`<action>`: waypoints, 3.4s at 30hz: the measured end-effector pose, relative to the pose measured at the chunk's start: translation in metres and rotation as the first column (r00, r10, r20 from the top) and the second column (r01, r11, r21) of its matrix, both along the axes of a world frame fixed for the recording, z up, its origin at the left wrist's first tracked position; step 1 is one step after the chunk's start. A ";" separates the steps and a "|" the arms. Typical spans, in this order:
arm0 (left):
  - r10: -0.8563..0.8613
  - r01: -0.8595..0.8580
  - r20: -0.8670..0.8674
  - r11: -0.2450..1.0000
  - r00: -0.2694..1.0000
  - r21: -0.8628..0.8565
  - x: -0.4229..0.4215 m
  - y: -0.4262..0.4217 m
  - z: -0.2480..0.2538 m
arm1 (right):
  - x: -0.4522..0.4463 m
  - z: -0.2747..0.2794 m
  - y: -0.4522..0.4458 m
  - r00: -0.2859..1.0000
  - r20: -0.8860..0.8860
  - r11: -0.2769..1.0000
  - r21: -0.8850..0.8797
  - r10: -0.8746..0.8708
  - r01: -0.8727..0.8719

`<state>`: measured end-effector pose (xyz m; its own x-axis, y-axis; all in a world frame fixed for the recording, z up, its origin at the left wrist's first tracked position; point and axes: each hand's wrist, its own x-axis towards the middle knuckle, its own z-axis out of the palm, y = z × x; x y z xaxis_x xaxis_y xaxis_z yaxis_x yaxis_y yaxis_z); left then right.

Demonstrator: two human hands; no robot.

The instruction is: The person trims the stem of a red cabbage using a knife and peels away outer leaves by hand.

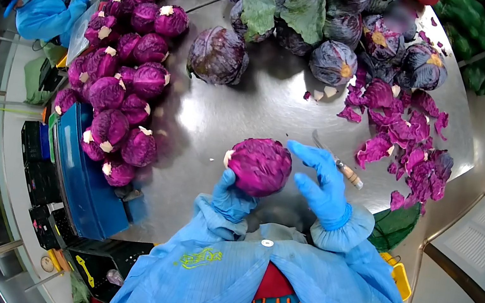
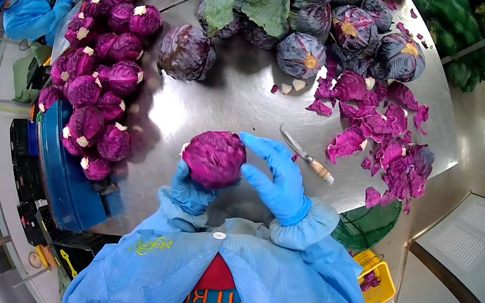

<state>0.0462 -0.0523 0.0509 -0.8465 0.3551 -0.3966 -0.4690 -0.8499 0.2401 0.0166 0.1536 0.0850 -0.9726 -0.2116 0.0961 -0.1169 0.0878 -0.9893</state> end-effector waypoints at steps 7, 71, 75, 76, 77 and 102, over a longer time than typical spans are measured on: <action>0.035 -0.142 0.259 0.901 0.965 0.410 0.000 -0.002 -0.022 | 0.000 -0.039 0.007 0.946 0.323 0.962 -0.247 -0.035 0.120; -0.939 -0.528 -0.342 0.279 0.024 -0.802 0.004 -0.043 0.056 | 0.044 -0.031 0.001 0.748 0.129 0.752 0.021 0.651 -0.659; -0.900 -0.554 -0.435 0.355 0.014 -0.753 0.009 -0.046 0.051 | 0.046 -0.033 -0.001 0.736 0.133 0.739 0.038 0.663 -0.672; -0.893 -0.547 -0.450 0.369 0.016 -0.751 0.008 -0.045 0.050 | 0.045 -0.032 -0.001 0.724 0.146 0.727 0.041 0.674 -0.685; -0.885 -0.541 -0.465 0.382 0.019 -0.750 0.008 -0.045 0.049 | 0.044 -0.029 0.000 0.711 0.158 0.714 0.044 0.685 -0.698; -0.954 -0.254 -0.199 0.255 -0.226 -0.933 -0.005 -0.042 0.066 | 0.040 -0.031 -0.015 0.578 0.180 0.576 0.067 0.796 -0.815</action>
